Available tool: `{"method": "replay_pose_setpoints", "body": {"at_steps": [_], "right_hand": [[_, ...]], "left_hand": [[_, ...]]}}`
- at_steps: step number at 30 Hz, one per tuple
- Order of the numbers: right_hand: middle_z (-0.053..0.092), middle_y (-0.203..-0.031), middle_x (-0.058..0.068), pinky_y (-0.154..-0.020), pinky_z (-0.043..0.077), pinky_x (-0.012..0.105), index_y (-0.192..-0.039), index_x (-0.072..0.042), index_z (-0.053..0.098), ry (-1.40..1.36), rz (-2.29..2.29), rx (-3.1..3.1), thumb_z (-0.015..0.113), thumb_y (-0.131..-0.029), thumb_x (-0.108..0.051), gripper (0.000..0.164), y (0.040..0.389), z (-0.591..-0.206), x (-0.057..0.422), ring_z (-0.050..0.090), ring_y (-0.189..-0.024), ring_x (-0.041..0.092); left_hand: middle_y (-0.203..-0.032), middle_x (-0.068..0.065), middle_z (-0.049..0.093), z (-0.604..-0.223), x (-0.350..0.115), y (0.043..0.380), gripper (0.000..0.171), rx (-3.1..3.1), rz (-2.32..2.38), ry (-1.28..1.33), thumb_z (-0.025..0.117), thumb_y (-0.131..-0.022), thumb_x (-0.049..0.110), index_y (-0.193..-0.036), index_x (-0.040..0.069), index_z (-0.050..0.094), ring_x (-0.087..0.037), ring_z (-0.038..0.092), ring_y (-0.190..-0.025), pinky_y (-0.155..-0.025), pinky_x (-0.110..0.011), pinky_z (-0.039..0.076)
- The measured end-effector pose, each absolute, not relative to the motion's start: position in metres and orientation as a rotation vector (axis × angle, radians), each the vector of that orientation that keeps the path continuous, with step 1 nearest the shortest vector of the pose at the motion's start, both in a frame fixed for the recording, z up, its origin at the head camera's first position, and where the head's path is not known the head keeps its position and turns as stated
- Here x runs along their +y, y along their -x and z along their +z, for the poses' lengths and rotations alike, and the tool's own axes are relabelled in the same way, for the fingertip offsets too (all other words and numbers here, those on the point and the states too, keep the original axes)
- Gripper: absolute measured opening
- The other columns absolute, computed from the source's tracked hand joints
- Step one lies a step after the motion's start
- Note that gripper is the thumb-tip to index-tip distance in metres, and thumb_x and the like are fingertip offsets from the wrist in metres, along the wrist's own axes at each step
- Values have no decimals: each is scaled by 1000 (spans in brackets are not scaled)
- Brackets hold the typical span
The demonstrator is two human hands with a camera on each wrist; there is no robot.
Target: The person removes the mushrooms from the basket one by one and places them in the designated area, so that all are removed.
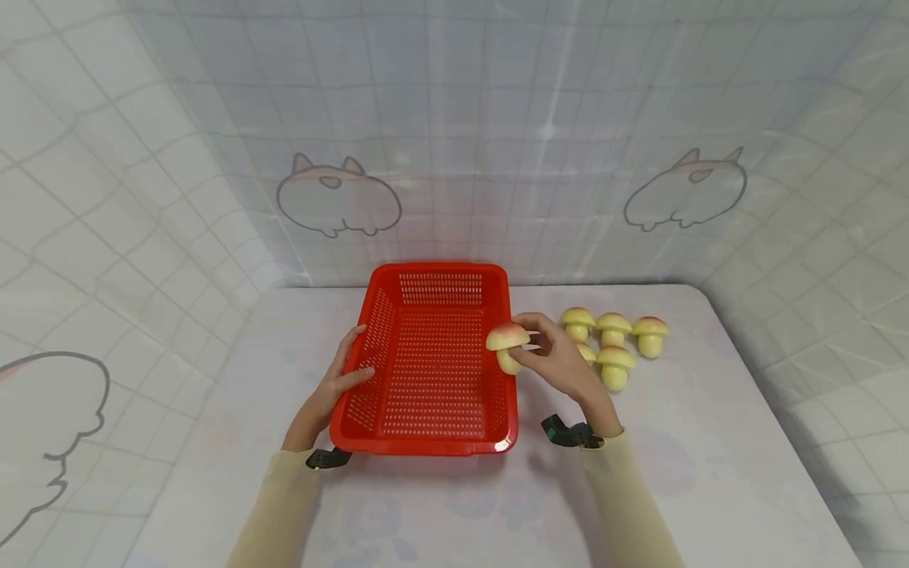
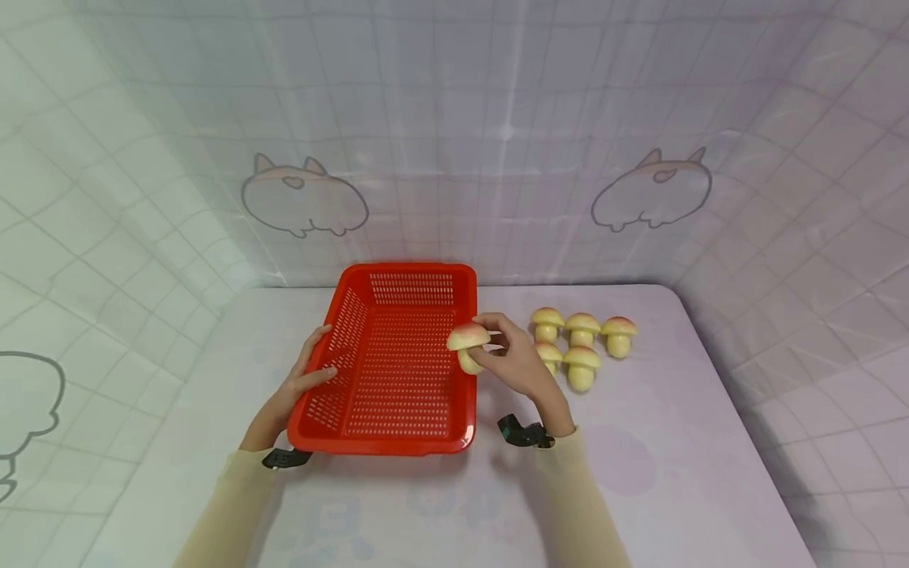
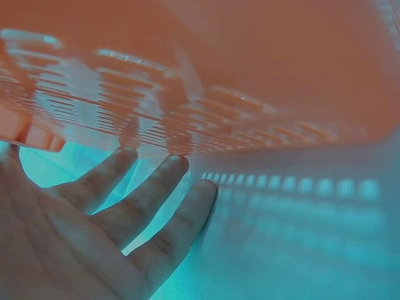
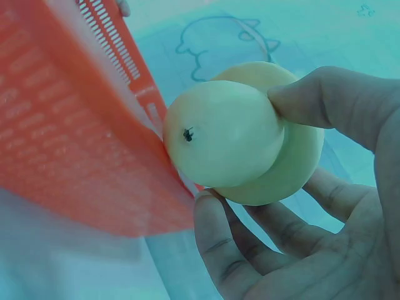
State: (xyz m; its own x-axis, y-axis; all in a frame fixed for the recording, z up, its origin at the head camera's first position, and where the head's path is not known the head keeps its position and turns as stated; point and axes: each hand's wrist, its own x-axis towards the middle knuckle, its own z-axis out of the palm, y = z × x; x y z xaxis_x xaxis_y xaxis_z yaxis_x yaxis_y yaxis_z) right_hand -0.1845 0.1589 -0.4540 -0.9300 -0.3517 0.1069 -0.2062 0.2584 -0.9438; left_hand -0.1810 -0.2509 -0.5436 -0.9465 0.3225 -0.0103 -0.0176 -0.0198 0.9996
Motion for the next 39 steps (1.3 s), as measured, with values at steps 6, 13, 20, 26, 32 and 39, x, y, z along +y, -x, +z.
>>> {"method": "replay_pose_setpoints", "body": {"at_steps": [6,13,20,26,32,39], "right_hand": [[60,-137,10,-91,56,29,-139,-11,56,529,-1814,2430,74,-94,-14,48,177,-459,175,63,-116,28],[59,-137,14,-91,56,25,-139,-7,56,544,-1858,2486,73,-95,-9,47,174,-461,187,63,-114,17],[60,-137,14,-95,55,25,-138,-5,55,559,-1957,2409,73,-95,-6,47,176,-467,188,64,-117,10],[63,-134,13,-94,55,22,-136,-7,58,562,-1944,2455,75,-93,-8,46,176,-471,188,65,-115,9],[60,-137,14,-91,55,23,-139,-6,55,538,-1939,2430,72,-95,-6,47,174,-470,193,64,-114,11],[58,-136,6,-77,55,26,-142,-8,53,426,-1941,2420,71,-96,-11,49,172,-469,202,66,-108,15]], "left_hand": [[-159,-21,22,-542,-251,181,81,2014,2061,-336,56,-100,17,-163,36,8,-44,46,-129,-90,-43,59],[-159,-20,22,-543,-249,182,81,2004,2062,-332,56,-101,18,-163,37,9,-42,46,-128,-91,-44,59],[-158,-20,23,-545,-252,180,82,2035,2050,-295,57,-99,17,-162,37,9,-37,46,-126,-91,-40,58],[-159,-20,22,-543,-252,181,80,2017,2053,-324,56,-101,19,-162,39,9,-42,45,-129,-91,-43,59],[-158,-20,22,-541,-251,181,81,2020,2060,-326,56,-101,18,-163,37,8,-42,46,-128,-90,-43,60],[-158,-20,23,-542,-249,180,82,2009,2073,-348,57,-100,17,-163,35,8,-44,45,-130,-91,-45,59]]}}
